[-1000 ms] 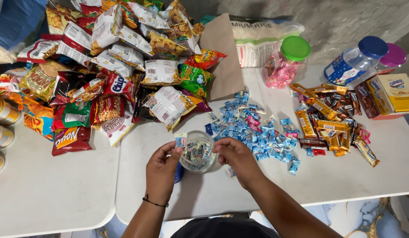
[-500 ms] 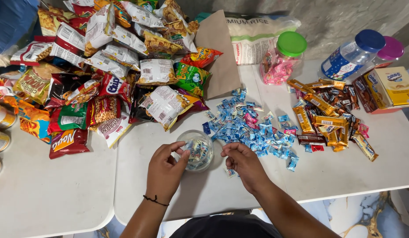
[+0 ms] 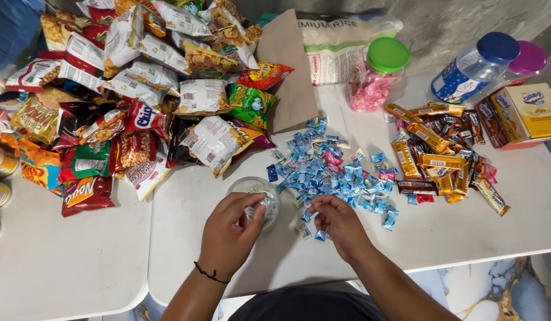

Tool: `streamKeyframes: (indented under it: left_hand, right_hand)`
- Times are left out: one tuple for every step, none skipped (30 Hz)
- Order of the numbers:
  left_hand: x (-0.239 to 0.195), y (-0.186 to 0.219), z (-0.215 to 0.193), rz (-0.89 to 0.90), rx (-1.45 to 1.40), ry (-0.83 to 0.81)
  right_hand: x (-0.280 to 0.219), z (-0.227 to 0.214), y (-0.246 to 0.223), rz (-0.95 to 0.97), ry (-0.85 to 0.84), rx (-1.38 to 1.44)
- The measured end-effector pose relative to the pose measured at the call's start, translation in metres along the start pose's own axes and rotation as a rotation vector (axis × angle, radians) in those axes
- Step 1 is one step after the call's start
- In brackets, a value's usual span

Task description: The person sorts small blue-wrapped candies from a pile on a table and places them into a clear plastic jar. The person repeatedly picks up candies and drops them into the jar, then secures the jar with a blue lid at the end.

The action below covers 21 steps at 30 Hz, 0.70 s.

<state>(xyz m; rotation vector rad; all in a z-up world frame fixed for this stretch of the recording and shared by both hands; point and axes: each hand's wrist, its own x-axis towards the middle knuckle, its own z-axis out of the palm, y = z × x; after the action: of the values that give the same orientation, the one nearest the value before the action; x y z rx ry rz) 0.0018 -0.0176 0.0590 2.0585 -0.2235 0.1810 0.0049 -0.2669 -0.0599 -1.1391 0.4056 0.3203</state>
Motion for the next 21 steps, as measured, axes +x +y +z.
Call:
streamKeyframes:
  left_hand:
    - [0.004,0.006,0.003,0.001,0.001,-0.005]
    - [0.009,0.013,0.007,0.008,-0.004,-0.039]
    - [0.014,0.020,0.011,0.017,-0.008,-0.074]
    - [0.018,0.023,0.019,0.020,-0.007,-0.081]
    - [0.023,0.026,0.026,0.061,-0.015,-0.103]
    - [0.028,0.029,0.035,0.103,-0.023,-0.125]
    - [0.035,0.036,0.044,0.106,-0.024,-0.133]
    - [0.042,0.044,0.054,0.108,0.022,-0.182]
    - [0.048,0.051,0.064,0.109,0.069,-0.230]
    - [0.055,0.051,0.079,0.111,0.069,-0.237]
    - [0.062,0.052,0.094,0.131,0.077,-0.252]
    - [0.068,0.052,0.108,0.150,0.086,-0.268]
    - [0.077,0.047,0.126,0.152,0.084,-0.273]
    - [0.085,0.041,0.144,0.147,0.103,-0.259]
    - [0.091,0.035,0.162,0.140,0.121,-0.247]
    - [0.099,0.027,0.178,0.138,0.118,-0.255]
    - [0.108,0.020,0.195,0.113,0.181,-0.296]
    - [0.118,0.012,0.213,0.088,0.244,-0.337]
    - [0.126,0.004,0.228,0.091,0.238,-0.344]
    - [0.133,-0.004,0.243,0.037,0.307,-0.391]
    - [0.138,-0.012,0.258,-0.024,0.378,-0.437]
  right_hand:
    - [0.001,-0.009,0.000,0.000,0.004,0.004]
    - [0.002,-0.018,-0.001,0.007,0.025,0.020]
    - [0.003,-0.028,-0.002,0.011,0.046,0.037]
    - [0.004,-0.038,-0.004,0.010,0.050,0.042]
    - [0.007,-0.049,-0.007,0.002,0.081,0.012]
    - [0.009,-0.060,-0.010,-0.005,0.111,-0.018]
    - [0.015,-0.075,-0.011,-0.006,0.118,-0.013]
    - [0.022,-0.090,-0.012,-0.042,0.163,-0.072]
    - [0.028,-0.106,-0.013,-0.076,0.207,-0.132]
    - [0.037,-0.120,-0.018,-0.076,0.212,-0.128]
    - [0.046,-0.134,-0.022,-0.089,0.270,-0.228]
    - [0.055,-0.147,-0.026,-0.101,0.327,-0.329]
    - [0.066,-0.163,-0.028,-0.099,0.333,-0.326]
    - [0.078,-0.178,-0.030,-0.146,0.361,-0.416]
    - [0.089,-0.194,-0.030,-0.188,0.389,-0.507]
    - [0.097,-0.201,-0.031,-0.182,0.396,-0.506]
    - [0.106,-0.208,-0.034,-0.260,0.408,-0.658]
    - [0.115,-0.216,-0.037,-0.336,0.417,-0.812]
    - [0.117,-0.213,-0.047,-0.333,0.427,-0.813]
    - [0.119,-0.210,-0.056,-0.308,0.413,-0.939]
    - [0.119,-0.206,-0.064,-0.275,0.392,-1.065]
